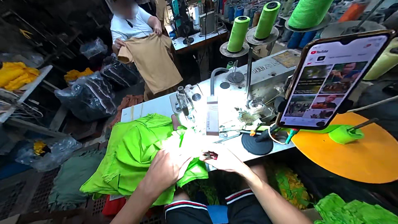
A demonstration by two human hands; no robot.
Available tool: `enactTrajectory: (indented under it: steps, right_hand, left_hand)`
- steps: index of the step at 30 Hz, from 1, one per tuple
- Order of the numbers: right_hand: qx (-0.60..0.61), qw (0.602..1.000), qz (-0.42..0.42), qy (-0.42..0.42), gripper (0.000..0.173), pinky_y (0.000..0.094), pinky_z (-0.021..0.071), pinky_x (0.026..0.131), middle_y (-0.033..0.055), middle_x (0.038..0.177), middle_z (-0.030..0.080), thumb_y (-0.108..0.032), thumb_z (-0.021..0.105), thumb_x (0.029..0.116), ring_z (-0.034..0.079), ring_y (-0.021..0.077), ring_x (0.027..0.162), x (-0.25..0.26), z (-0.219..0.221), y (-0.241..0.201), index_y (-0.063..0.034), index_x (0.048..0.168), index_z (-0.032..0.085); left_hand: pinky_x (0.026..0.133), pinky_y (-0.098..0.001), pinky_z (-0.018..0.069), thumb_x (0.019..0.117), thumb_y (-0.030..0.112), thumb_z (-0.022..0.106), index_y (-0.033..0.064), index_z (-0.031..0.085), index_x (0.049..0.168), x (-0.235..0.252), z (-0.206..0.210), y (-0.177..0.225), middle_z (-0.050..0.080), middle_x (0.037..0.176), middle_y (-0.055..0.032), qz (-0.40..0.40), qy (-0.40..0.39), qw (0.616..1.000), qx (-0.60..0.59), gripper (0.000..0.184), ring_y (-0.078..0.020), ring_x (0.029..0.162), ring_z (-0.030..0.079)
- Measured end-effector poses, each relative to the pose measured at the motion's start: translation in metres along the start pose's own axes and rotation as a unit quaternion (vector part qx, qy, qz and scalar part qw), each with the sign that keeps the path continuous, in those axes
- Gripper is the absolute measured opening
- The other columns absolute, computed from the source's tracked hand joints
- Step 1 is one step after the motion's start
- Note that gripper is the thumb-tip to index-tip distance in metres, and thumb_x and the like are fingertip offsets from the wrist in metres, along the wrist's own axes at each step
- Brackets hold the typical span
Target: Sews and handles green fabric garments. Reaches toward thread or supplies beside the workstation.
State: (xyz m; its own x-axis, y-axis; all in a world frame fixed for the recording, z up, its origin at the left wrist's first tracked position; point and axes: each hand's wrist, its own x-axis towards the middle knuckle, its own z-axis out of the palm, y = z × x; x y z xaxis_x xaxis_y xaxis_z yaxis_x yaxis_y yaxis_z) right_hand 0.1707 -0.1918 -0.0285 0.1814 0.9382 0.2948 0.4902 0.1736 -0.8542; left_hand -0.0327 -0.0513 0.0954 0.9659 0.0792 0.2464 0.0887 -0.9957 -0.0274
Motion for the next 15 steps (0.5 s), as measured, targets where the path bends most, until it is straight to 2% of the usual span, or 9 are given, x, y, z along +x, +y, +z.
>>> enactTrajectory:
  steps: [3, 6, 8, 9, 10, 11, 12, 13, 15]
  right_hand:
    - [0.008, 1.000, 0.005, -0.005, 0.027, 0.0268, 0.0552, 0.086, 0.0067, 0.098, 0.073, -0.030, 0.070, 0.0950, 0.067, 0.0079, 0.090, 0.002, -0.005, -0.003, -0.0057, 0.106, 0.075]
    - [-0.001, 1.000, -0.020, 0.016, 0.026, 0.0267, 0.0552, 0.085, 0.0063, 0.096, 0.073, -0.030, 0.071, 0.0933, 0.067, 0.0074, 0.090, 0.003, -0.004, 0.004, -0.0059, 0.103, 0.075]
    - [-0.011, 0.999, -0.028, 0.018, 0.027, 0.0284, 0.0547, 0.086, 0.0063, 0.096, 0.073, -0.032, 0.071, 0.0941, 0.067, 0.0086, 0.091, 0.006, -0.005, 0.006, -0.0067, 0.101, 0.076]
    - [-0.016, 0.999, -0.028, 0.018, 0.027, 0.0291, 0.0541, 0.089, 0.0068, 0.099, 0.073, -0.033, 0.071, 0.0942, 0.067, 0.0095, 0.095, 0.007, -0.006, 0.006, -0.0069, 0.102, 0.076]
    - [-0.024, 0.999, -0.025, 0.021, 0.029, 0.0302, 0.0536, 0.092, 0.0076, 0.102, 0.073, -0.034, 0.071, 0.0947, 0.067, 0.0108, 0.097, 0.007, -0.005, 0.006, -0.0068, 0.103, 0.075]
    - [-0.031, 0.999, -0.021, 0.027, 0.029, 0.0316, 0.0530, 0.094, 0.0083, 0.104, 0.073, -0.034, 0.070, 0.0950, 0.067, 0.0123, 0.100, 0.007, -0.004, 0.005, -0.0068, 0.105, 0.075]
    - [-0.039, 0.998, -0.019, 0.037, 0.029, 0.0324, 0.0530, 0.095, 0.0080, 0.106, 0.073, -0.034, 0.070, 0.0954, 0.067, 0.0128, 0.102, 0.007, -0.003, 0.005, -0.0076, 0.106, 0.075]
    - [-0.044, 0.997, -0.021, 0.060, 0.029, 0.0327, 0.0539, 0.095, 0.0074, 0.106, 0.074, -0.034, 0.069, 0.0958, 0.068, 0.0126, 0.102, 0.006, -0.002, 0.005, -0.0085, 0.107, 0.076]
    - [-0.040, 0.989, -0.029, 0.142, 0.026, 0.0303, 0.0566, 0.094, 0.0056, 0.108, 0.075, -0.030, 0.070, 0.0961, 0.070, 0.0102, 0.102, -0.006, 0.005, 0.005, -0.0098, 0.112, 0.076]
  left_hand:
    - [0.066, -0.0389, 0.0552, 0.1039, 0.032, 0.052, 0.0241, 0.076, 0.110, 0.007, 0.007, 0.013, 0.071, 0.085, 0.0000, 0.036, 0.009, 0.999, 0.003, 0.026, -0.0200, 0.079, 0.069]
    - [0.078, -0.0393, 0.0569, 0.1039, 0.032, 0.053, 0.0238, 0.075, 0.113, 0.014, 0.008, 0.016, 0.071, 0.093, 0.0013, 0.055, -0.005, 0.998, -0.004, 0.025, -0.0184, 0.090, 0.069]
    - [0.081, -0.0463, 0.0578, 0.1014, 0.040, 0.055, 0.0194, 0.074, 0.103, 0.022, -0.004, -0.001, 0.073, 0.096, -0.0029, 0.000, -0.058, 0.998, 0.011, 0.028, -0.0230, 0.094, 0.071]
    - [0.079, -0.0509, 0.0577, 0.0981, 0.041, 0.059, 0.0154, 0.073, 0.103, 0.026, -0.014, -0.018, 0.071, 0.097, -0.0067, -0.053, -0.106, 0.993, 0.016, 0.029, -0.0271, 0.094, 0.070]
    - [0.081, -0.0558, 0.0565, 0.0949, 0.034, 0.065, 0.0104, 0.074, 0.106, 0.028, -0.025, -0.039, 0.071, 0.101, -0.0114, -0.095, -0.142, 0.985, 0.016, 0.028, -0.0326, 0.097, 0.069]
    - [0.084, -0.0556, 0.0559, 0.0957, 0.029, 0.065, 0.0098, 0.075, 0.109, 0.024, -0.030, -0.061, 0.072, 0.105, -0.0114, -0.079, -0.139, 0.986, 0.039, 0.026, -0.0334, 0.100, 0.068]
    - [0.085, -0.0523, 0.0550, 0.0992, 0.031, 0.061, 0.0123, 0.076, 0.105, 0.018, -0.035, -0.076, 0.072, 0.101, -0.0082, -0.024, -0.114, 0.990, 0.075, 0.024, -0.0310, 0.100, 0.067]
    - [0.087, -0.0515, 0.0528, 0.1012, 0.032, 0.056, 0.0140, 0.076, 0.100, 0.013, -0.042, -0.078, 0.072, 0.096, -0.0056, 0.031, -0.082, 0.992, 0.087, 0.027, -0.0294, 0.100, 0.066]
    - [0.102, -0.0537, 0.0460, 0.1023, 0.033, 0.054, 0.0156, 0.075, 0.091, 0.004, -0.053, -0.050, 0.073, 0.091, -0.0024, 0.113, -0.046, 0.991, 0.050, 0.030, -0.0276, 0.108, 0.066]
